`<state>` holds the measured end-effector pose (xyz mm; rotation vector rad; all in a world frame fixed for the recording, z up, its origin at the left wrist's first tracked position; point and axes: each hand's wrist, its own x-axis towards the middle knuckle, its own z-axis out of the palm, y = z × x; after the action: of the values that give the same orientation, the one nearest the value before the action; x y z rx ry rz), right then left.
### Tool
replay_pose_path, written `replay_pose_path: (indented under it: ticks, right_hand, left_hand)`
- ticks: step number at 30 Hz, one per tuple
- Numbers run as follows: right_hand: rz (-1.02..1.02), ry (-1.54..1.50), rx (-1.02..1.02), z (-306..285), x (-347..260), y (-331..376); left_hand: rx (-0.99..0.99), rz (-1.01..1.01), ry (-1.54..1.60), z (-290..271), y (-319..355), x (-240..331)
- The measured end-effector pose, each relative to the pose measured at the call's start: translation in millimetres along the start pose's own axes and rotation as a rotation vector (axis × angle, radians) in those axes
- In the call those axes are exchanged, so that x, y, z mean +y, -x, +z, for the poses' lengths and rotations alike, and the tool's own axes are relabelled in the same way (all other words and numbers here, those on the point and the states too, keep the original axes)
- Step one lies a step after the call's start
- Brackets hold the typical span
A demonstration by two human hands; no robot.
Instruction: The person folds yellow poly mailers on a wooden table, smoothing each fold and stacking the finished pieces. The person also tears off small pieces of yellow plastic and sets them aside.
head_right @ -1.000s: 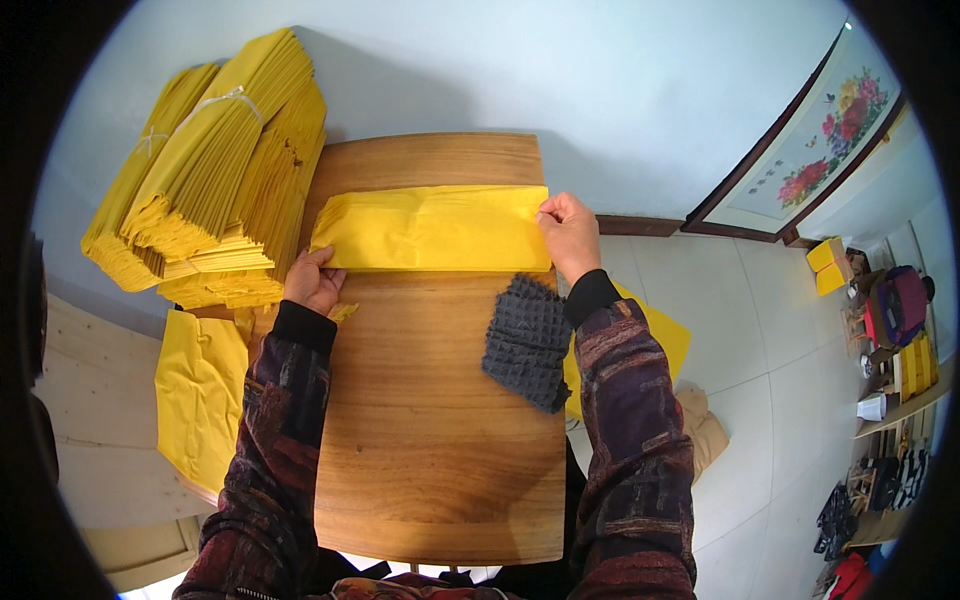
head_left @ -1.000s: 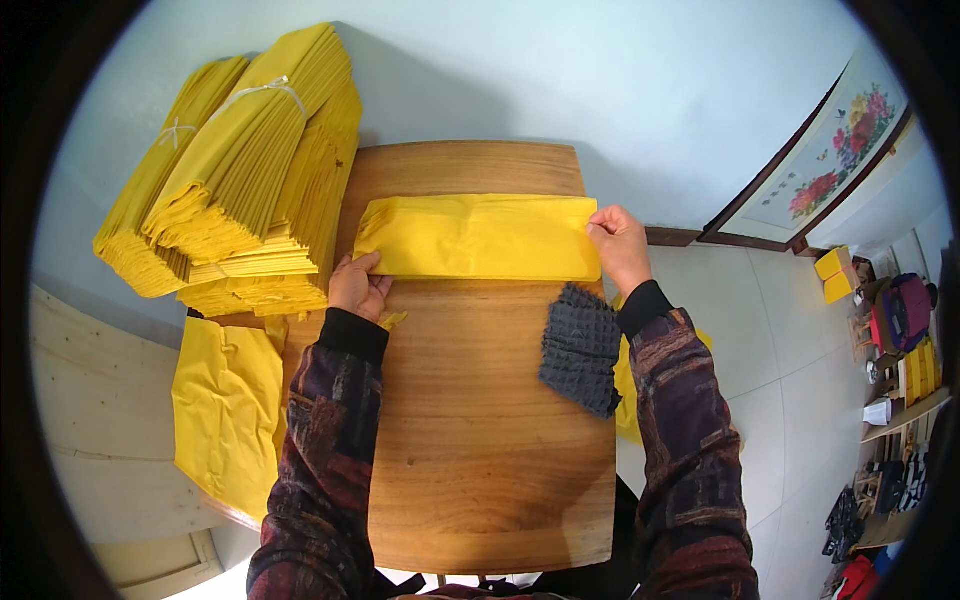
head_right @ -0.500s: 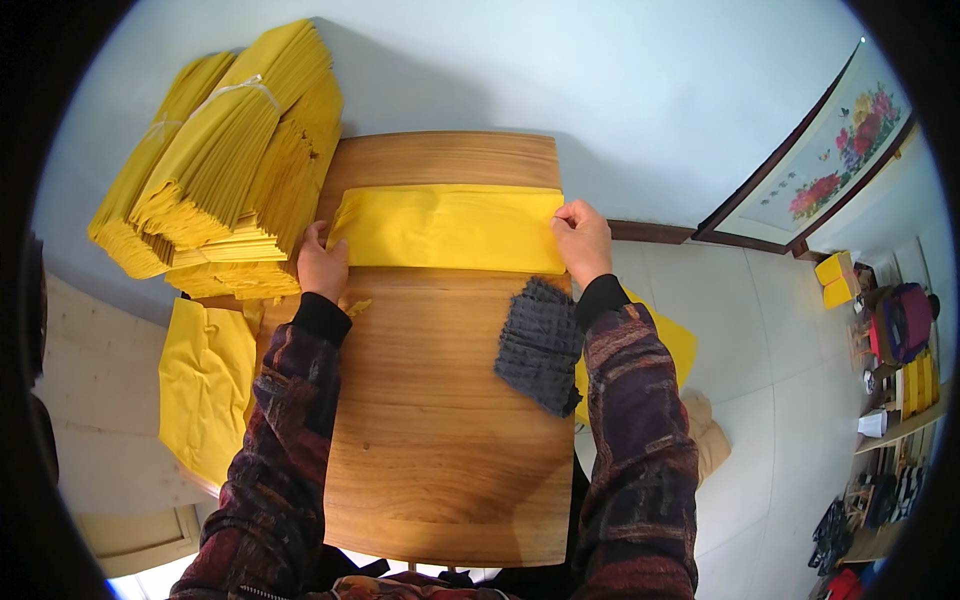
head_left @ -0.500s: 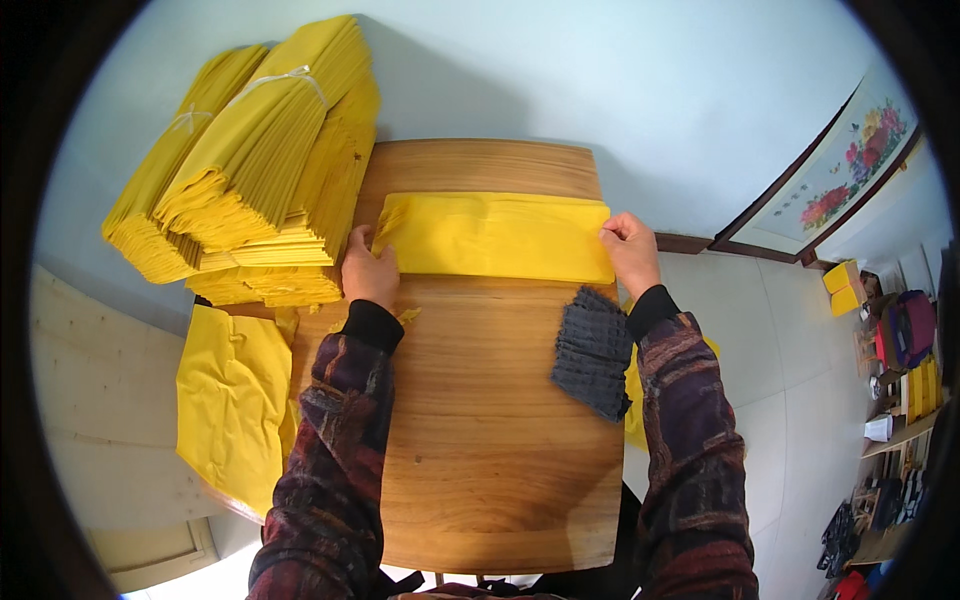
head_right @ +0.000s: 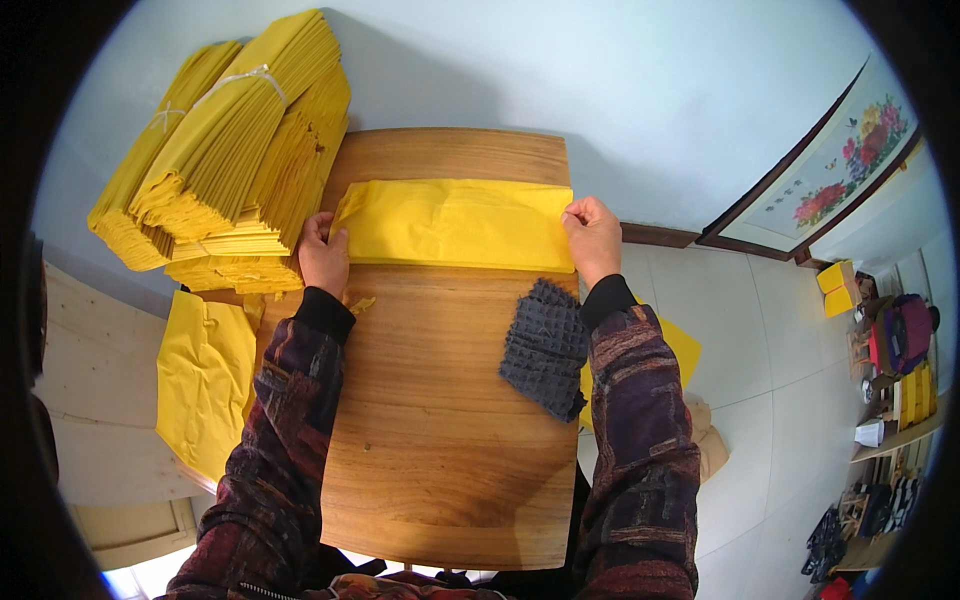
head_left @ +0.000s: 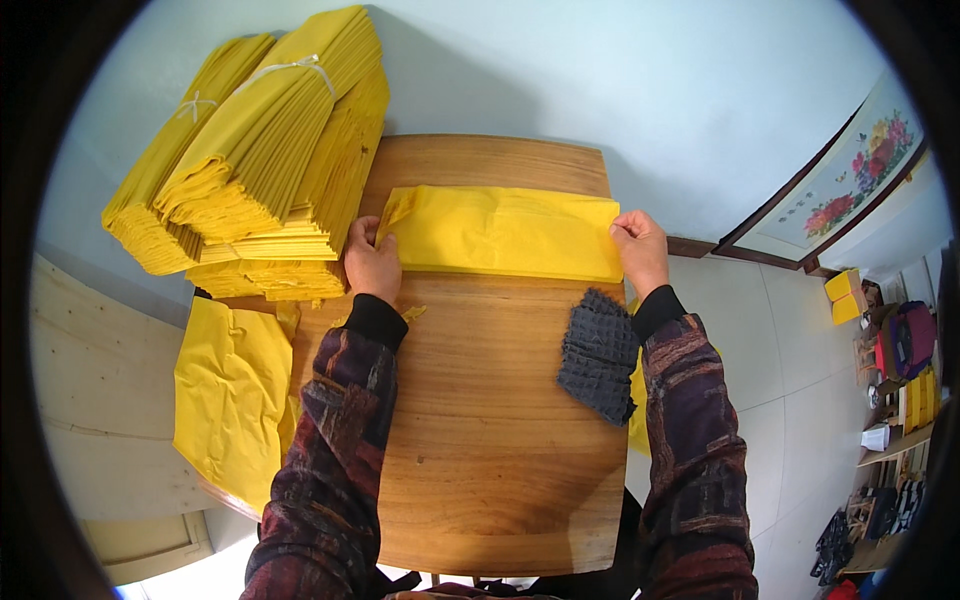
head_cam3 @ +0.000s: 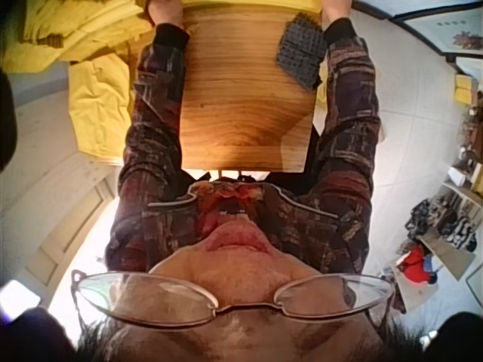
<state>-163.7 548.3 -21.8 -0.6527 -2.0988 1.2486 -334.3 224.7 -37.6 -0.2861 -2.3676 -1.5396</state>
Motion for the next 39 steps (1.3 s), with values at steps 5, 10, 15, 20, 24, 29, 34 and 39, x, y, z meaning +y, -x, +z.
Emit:
replay_pose_path:
  ticks: [5,10,15,20,24,29,34,39]
  right_hand:
    - [-0.006,0.028,0.013,2,0,0]
    - [0.012,0.051,0.016,1,-1,1]
    - [0.034,0.025,0.013,1,2,-1]
    - [0.054,-0.080,0.023,2,8,-5]
    - [0.070,-0.132,0.028,1,8,-4]
    - [0.104,-0.133,0.031,1,1,-1]
    - [0.077,-0.160,0.081,4,-3,1]
    - [0.098,-0.105,0.111,4,-3,1]
  left_hand:
    - [-0.023,-0.041,-0.009,3,-1,-4]
    - [-0.049,-0.047,-0.044,0,3,1]
    - [-0.061,-0.056,-0.070,-3,4,5]
    - [-0.085,-0.073,-0.042,-3,5,3]
    - [-0.085,-0.042,-0.033,-2,6,-1]
    - [-0.081,-0.042,0.018,0,7,-1]
    - [-0.079,-0.080,0.041,1,7,2]
    - [-0.090,-0.116,0.039,1,8,6]
